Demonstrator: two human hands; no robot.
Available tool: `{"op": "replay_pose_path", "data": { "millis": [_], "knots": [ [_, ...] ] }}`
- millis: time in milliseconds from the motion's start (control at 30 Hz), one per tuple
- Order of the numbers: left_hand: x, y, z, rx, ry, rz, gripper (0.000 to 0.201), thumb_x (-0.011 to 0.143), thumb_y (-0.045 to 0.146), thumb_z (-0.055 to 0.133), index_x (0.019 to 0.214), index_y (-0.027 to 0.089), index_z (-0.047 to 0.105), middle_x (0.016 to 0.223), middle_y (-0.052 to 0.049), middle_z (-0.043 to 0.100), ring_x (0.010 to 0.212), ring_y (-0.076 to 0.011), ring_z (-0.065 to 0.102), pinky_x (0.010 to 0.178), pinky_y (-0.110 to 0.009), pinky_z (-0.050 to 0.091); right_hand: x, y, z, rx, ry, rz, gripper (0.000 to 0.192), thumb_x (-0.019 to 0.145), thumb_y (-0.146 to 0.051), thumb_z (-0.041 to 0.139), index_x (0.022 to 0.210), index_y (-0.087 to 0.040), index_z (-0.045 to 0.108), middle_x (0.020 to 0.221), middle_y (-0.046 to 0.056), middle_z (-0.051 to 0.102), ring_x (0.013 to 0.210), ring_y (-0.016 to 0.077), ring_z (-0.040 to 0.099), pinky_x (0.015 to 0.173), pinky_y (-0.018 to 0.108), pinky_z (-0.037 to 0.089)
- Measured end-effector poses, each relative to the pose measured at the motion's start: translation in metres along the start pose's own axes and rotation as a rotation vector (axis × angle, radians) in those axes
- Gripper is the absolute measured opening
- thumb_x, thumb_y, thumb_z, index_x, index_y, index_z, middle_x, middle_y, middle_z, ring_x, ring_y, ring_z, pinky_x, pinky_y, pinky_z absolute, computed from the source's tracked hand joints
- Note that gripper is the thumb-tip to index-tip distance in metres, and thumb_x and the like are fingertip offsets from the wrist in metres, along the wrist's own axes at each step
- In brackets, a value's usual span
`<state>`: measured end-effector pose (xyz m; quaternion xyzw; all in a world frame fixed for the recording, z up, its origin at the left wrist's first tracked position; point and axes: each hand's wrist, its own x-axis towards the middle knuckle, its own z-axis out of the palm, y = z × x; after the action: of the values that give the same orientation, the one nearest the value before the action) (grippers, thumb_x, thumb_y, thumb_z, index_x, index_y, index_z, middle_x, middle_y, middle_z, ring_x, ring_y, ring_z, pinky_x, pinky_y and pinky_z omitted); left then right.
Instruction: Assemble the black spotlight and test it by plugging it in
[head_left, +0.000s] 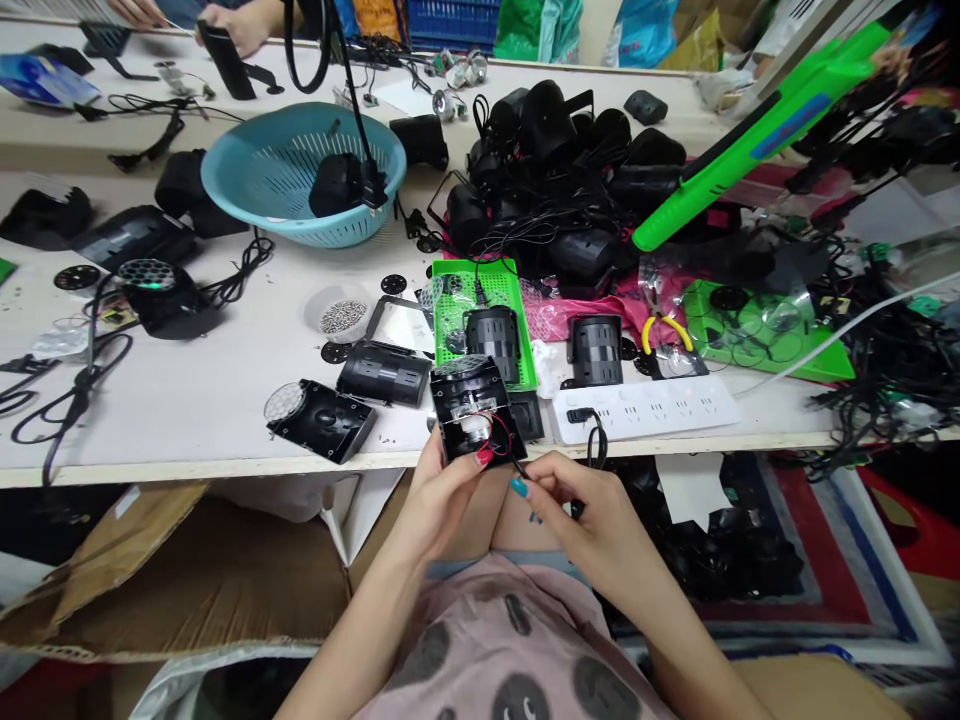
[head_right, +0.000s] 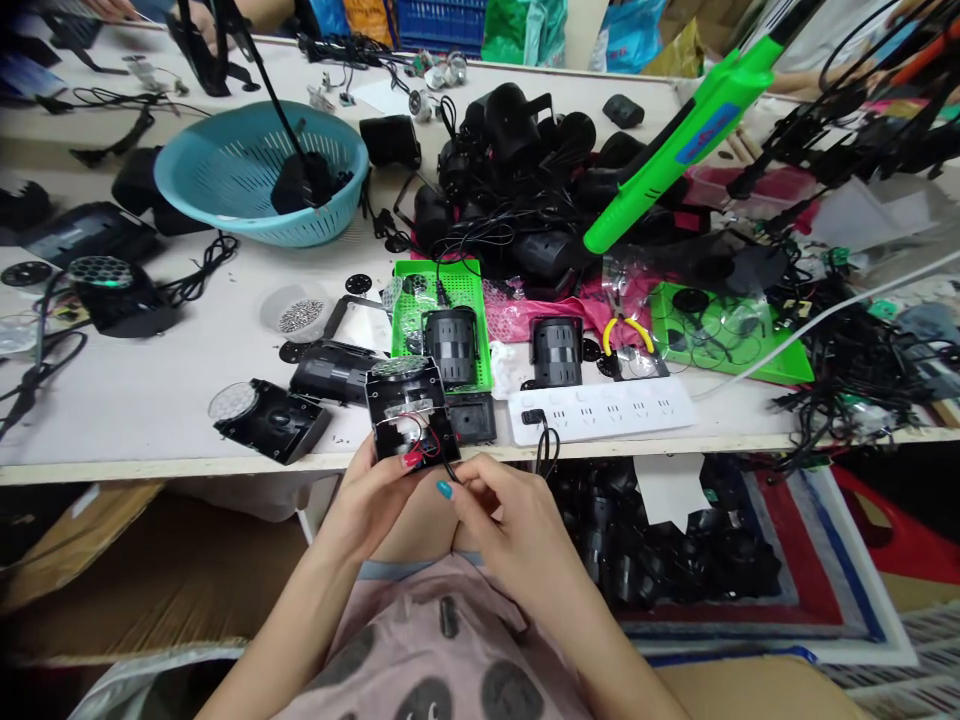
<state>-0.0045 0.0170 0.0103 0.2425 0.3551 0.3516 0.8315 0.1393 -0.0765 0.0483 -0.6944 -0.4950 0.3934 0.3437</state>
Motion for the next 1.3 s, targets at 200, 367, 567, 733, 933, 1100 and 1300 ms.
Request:
{"op": "replay_pose_path", "data": {
  "millis": [200,367,567,733,933,1100,1300],
  "knots": [
    [0.002,0.000,0.005,-0.023,-0.023,-0.018,0.037,0.068,0.012,0.072,0.104,0.018,0.069,0.102,-0.004,0.071,0.096,-0.0195,0.063,0.088,-0.031,0.051,-0.003,-0.007,-0.003,-0.092,0.241,-0.229,0.016,0.098,-0.022,0.052,0.083,-0.022,0.056,0.074,-0.003,0.060,0.066,0.0108,0.055,0.059,0.021,0.039],
    [0.001,-0.002,0.005,-0.033,0.005,0.010,0.033,0.068,0.012,0.067,0.101,0.019,0.069,0.100,-0.003,0.071,0.095,-0.0197,0.061,0.087,-0.032,0.050,0.001,-0.005,-0.002,-0.272,0.096,-0.142,0.020,0.100,-0.028,0.047,0.081,-0.022,0.054,0.072,-0.002,0.060,0.060,0.0121,0.053,0.051,0.024,0.031],
    [0.000,-0.004,0.005,-0.013,0.014,0.004,0.038,0.066,0.013,0.071,0.103,0.022,0.069,0.096,0.000,0.072,0.093,-0.0174,0.061,0.087,-0.029,0.049,0.005,-0.007,0.001,-0.410,0.032,-0.036,0.022,0.098,-0.030,0.049,0.077,-0.023,0.050,0.061,-0.006,0.056,0.052,0.0117,0.049,0.054,0.026,0.027],
    [0.002,-0.006,0.004,-0.010,0.043,-0.005,0.034,0.063,0.015,0.073,0.096,0.021,0.069,0.093,-0.001,0.070,0.085,-0.0177,0.061,0.082,-0.031,0.050,0.005,-0.007,0.001,-0.404,-0.002,0.050,0.018,0.098,-0.033,0.055,0.082,-0.025,0.056,0.070,-0.006,0.065,0.064,0.0151,0.062,0.056,0.027,0.031],
    [0.003,-0.006,0.001,-0.018,0.024,-0.014,0.034,0.066,0.011,0.072,0.098,0.021,0.069,0.091,0.001,0.071,0.083,-0.0144,0.060,0.079,-0.025,0.049,0.006,-0.006,-0.003,-0.335,0.154,-0.062,0.014,0.087,-0.031,0.073,0.085,-0.023,0.061,0.088,0.000,0.063,0.078,0.0173,0.063,0.069,0.028,0.045],
    [0.001,-0.004,0.001,-0.061,-0.008,-0.040,0.038,0.066,0.009,0.070,0.101,0.022,0.070,0.099,0.000,0.073,0.091,-0.0168,0.061,0.084,-0.027,0.049,0.023,-0.006,-0.002,-0.173,0.208,-0.263,0.010,0.091,-0.019,0.067,0.100,-0.022,0.065,0.089,0.001,0.063,0.080,0.0147,0.063,0.073,0.027,0.049],
    [-0.004,-0.006,-0.006,-0.056,-0.024,-0.061,0.032,0.068,0.009,0.068,0.096,0.021,0.071,0.098,0.000,0.071,0.096,-0.0176,0.060,0.090,-0.029,0.048,0.044,-0.005,-0.001,-0.235,0.247,-0.348,0.013,0.091,-0.012,0.062,0.087,-0.022,0.070,0.085,0.003,0.065,0.085,0.0187,0.062,0.076,0.032,0.049]
  ]
}}
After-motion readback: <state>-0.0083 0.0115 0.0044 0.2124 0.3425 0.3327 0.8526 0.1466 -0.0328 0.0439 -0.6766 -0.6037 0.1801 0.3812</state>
